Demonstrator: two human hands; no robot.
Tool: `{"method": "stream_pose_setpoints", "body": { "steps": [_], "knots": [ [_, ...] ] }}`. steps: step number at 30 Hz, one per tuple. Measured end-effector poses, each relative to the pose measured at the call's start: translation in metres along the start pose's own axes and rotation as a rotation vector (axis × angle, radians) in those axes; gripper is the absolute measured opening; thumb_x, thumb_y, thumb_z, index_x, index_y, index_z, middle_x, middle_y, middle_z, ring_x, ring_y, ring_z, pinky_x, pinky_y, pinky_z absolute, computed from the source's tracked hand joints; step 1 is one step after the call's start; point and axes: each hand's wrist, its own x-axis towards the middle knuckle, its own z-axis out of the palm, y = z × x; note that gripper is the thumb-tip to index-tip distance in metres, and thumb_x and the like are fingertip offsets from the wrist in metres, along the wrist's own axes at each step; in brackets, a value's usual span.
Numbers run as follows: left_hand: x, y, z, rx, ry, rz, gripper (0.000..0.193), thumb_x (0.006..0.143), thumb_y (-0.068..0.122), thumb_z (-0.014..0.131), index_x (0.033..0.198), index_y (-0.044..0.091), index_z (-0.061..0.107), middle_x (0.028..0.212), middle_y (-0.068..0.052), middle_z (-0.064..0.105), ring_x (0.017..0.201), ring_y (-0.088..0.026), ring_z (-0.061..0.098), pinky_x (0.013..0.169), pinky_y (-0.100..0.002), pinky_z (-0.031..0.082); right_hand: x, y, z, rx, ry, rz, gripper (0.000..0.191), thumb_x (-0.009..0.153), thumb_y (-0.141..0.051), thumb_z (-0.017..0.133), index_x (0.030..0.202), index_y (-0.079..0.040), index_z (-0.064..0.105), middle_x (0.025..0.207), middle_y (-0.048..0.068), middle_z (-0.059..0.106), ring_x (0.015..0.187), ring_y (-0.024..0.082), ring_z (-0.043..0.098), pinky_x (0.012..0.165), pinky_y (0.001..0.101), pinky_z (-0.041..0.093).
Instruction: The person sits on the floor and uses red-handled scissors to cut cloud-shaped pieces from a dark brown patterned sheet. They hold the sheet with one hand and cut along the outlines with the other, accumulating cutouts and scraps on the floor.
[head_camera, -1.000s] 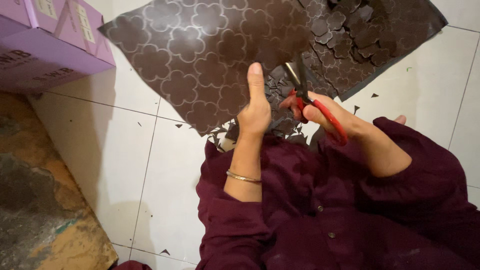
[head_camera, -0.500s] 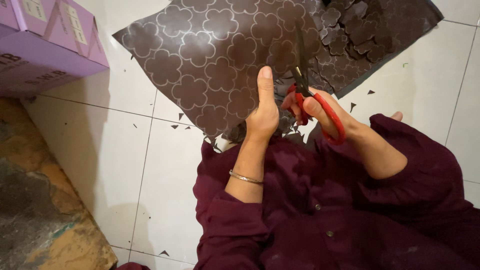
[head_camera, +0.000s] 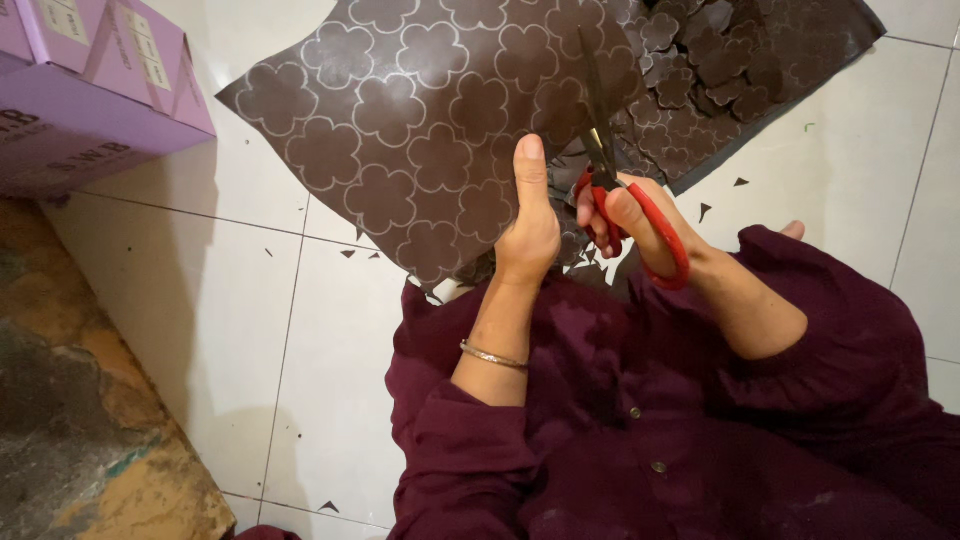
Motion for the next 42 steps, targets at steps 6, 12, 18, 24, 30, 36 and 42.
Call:
{"method": "stream_pose_setpoints", "body": {
  "steps": [6, 12, 18, 24, 30, 36, 42],
  "knots": [
    [-0.0005, 0.0001, -0.0004, -0.024, -0.024, -0.060, 0.042, 0.112, 0.034, 0.051, 0.126, -0.003, 0.068, 0.119, -0.004, 0.071, 0.105, -0.012, 0.064, 0.095, -0.030, 0.053, 0.0015, 0.0040, -0.0005, -0.024, 0.018, -0.021, 0.073, 0.094, -0.077, 0.048, 0.096, -0.005, 0.060, 0.071, 0.000, 0.054, 0.058, 0.010, 0.054, 0.053, 0.0239, 0.042],
    [-0.0015, 0.0006, -0.0009, -0.048, -0.038, -0.056, 0.043, 0.112, 0.034, 0.051, 0.126, -0.003, 0.068, 0.120, -0.003, 0.070, 0.106, -0.012, 0.065, 0.096, -0.028, 0.053, -0.0013, 0.0016, 0.0018, -0.011, 0.046, -0.007, 0.072, 0.093, -0.077, 0.050, 0.092, -0.006, 0.059, 0.070, 0.000, 0.053, 0.056, 0.008, 0.051, 0.051, 0.0233, 0.040],
    [-0.0014, -0.0016, 0.0019, 0.066, 0.047, -0.018, 0.038, 0.111, 0.029, 0.057, 0.118, -0.004, 0.072, 0.110, -0.005, 0.074, 0.095, -0.013, 0.067, 0.086, -0.029, 0.056, -0.0023, -0.0012, 0.0029, 0.008, 0.076, 0.010, 0.071, 0.092, -0.077, 0.053, 0.089, -0.006, 0.058, 0.069, 0.000, 0.052, 0.055, 0.008, 0.050, 0.050, 0.0227, 0.039],
    [0.0013, -0.0041, 0.0043, -0.029, 0.013, -0.061, 0.038, 0.110, 0.029, 0.055, 0.125, -0.003, 0.067, 0.124, -0.003, 0.070, 0.111, -0.011, 0.065, 0.099, -0.028, 0.052, -0.0030, 0.0005, 0.0018, 0.015, 0.124, 0.015, 0.068, 0.094, -0.072, 0.055, 0.085, -0.005, 0.059, 0.067, -0.001, 0.052, 0.054, 0.007, 0.048, 0.048, 0.0227, 0.038],
    [-0.0012, -0.0057, 0.0009, -0.054, 0.042, -0.032, 0.037, 0.111, 0.028, 0.057, 0.125, -0.004, 0.069, 0.123, -0.006, 0.071, 0.110, -0.014, 0.066, 0.098, -0.030, 0.055, -0.0025, 0.0048, 0.0023, 0.023, 0.133, 0.008, 0.062, 0.097, -0.065, 0.057, 0.085, -0.004, 0.058, 0.066, -0.001, 0.051, 0.053, 0.006, 0.046, 0.047, 0.0219, 0.038],
    [0.0013, -0.0066, -0.0001, -0.088, 0.032, -0.051, 0.040, 0.110, 0.027, 0.056, 0.129, -0.007, 0.066, 0.129, -0.007, 0.069, 0.118, -0.014, 0.065, 0.105, -0.029, 0.052, 0.0009, 0.0054, -0.0001, 0.039, 0.177, 0.076, 0.045, 0.099, -0.047, 0.059, 0.083, -0.004, 0.059, 0.063, -0.001, 0.052, 0.050, 0.006, 0.047, 0.045, 0.0226, 0.039],
    [0.0019, -0.0093, -0.0040, -0.107, 0.018, -0.095, 0.041, 0.111, 0.026, 0.054, 0.132, -0.008, 0.064, 0.134, -0.009, 0.066, 0.121, -0.015, 0.062, 0.109, -0.030, 0.049, 0.0022, 0.0001, -0.0042, 0.023, 0.211, 0.189, 0.031, 0.094, -0.028, 0.056, 0.076, -0.003, 0.058, 0.059, 0.000, 0.051, 0.048, 0.007, 0.046, 0.044, 0.0234, 0.037]
  ]
}}
